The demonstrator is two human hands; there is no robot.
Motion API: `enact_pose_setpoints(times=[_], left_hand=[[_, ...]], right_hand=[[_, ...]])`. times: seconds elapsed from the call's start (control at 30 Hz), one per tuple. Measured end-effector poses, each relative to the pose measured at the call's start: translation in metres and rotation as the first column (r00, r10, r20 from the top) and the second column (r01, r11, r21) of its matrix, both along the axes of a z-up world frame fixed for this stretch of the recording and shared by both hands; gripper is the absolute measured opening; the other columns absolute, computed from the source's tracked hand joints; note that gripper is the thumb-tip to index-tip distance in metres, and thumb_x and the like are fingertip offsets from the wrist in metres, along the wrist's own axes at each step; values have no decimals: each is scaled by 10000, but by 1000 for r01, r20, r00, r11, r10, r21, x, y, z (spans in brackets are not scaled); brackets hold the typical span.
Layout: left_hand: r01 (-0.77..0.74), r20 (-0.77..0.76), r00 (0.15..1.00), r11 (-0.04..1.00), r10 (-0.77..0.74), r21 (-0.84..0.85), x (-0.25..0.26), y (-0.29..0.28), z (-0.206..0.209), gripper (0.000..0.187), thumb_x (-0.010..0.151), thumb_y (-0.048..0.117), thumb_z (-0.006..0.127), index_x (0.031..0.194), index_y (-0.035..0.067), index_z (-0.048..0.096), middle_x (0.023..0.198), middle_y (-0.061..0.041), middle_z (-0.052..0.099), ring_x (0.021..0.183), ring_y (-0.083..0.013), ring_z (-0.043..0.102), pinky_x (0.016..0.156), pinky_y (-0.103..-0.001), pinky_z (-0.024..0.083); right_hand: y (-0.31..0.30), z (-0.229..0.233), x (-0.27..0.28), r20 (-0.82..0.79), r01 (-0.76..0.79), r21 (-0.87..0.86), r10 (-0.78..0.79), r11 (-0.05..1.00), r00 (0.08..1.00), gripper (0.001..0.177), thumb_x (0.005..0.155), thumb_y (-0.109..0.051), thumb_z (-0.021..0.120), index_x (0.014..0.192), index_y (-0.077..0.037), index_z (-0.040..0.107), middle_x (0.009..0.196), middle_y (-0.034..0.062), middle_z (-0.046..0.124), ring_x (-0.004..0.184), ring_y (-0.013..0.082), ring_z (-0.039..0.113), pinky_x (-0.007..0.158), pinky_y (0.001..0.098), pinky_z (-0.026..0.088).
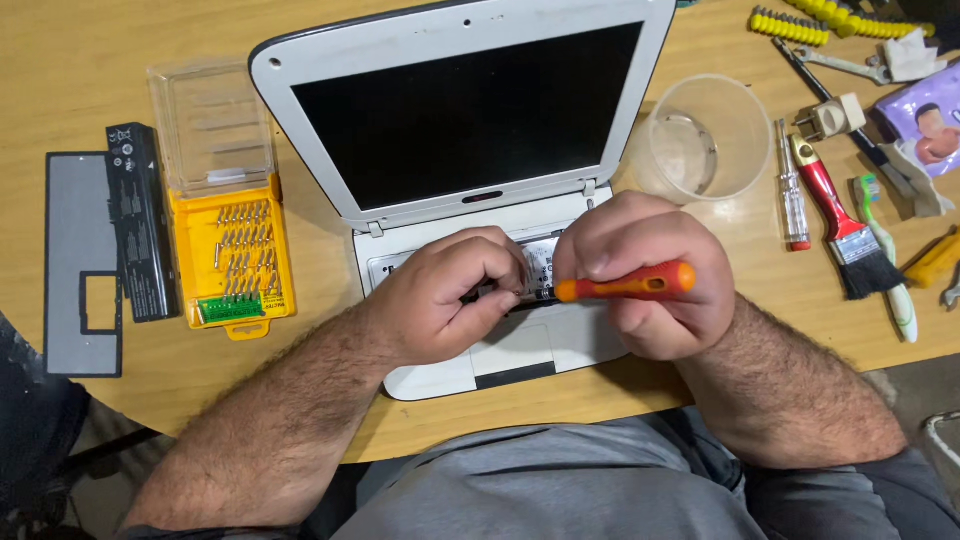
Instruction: The person uses a screwdriver to remove and tighten screws on the internal components of a white laptop. They select different screwdriver bits from a yellow case to match the screws. The person places removed screws into a plastic cup and continues working on the hard drive and motherboard area.
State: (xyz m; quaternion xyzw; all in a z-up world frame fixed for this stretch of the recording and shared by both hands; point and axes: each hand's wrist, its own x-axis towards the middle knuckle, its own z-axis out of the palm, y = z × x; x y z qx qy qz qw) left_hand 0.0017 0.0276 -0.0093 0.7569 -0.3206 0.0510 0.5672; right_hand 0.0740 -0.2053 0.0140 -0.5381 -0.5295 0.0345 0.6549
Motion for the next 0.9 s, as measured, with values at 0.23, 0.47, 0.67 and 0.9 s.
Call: enact_pose_setpoints(times=[0.23,0.47,0.67,0.9], left_hand=[[15,13,1000,1000,-16,17,-1,1,3,81,1035,136,507,1008,61,519,949,-92,580,876,-260,619,779,-359,517],[37,38,999,999,-38,16,0,0,3,83,1036,119,506,1009,42,526,946,-107,577,878,-266,621,779,-362,532],[47,39,998,998,-49,49,0,0,2,109,1050,144,488,1012,56,540,970,-99,587,920,-273,629,801,-372,528],[57,41,997,998,-58,34,1,-2,8,181,1075,203,451,994,60,525,938,-96,576,881,-276,613,781,-373,511]], right_hand=[[1,2,-1,23,32,-48,-31,998,999,266,1077,-343,547,1170,-96,520,995,124,582,817,252,723,741,337,624],[0,1,1,23,19,-76,-17,997,1000,275,1064,-340,559,1169,-87,537,1016,125,588,836,244,728,745,332,632],[-2,1,2,80,27,-125,-17,992,997,305,1059,-340,564,1200,-70,538,1011,134,618,879,251,725,785,353,624],[-5,-10,3,38,1,-70,2,998,999,374,1006,-182,673,1304,-59,484,955,150,595,840,313,685,813,423,643]])
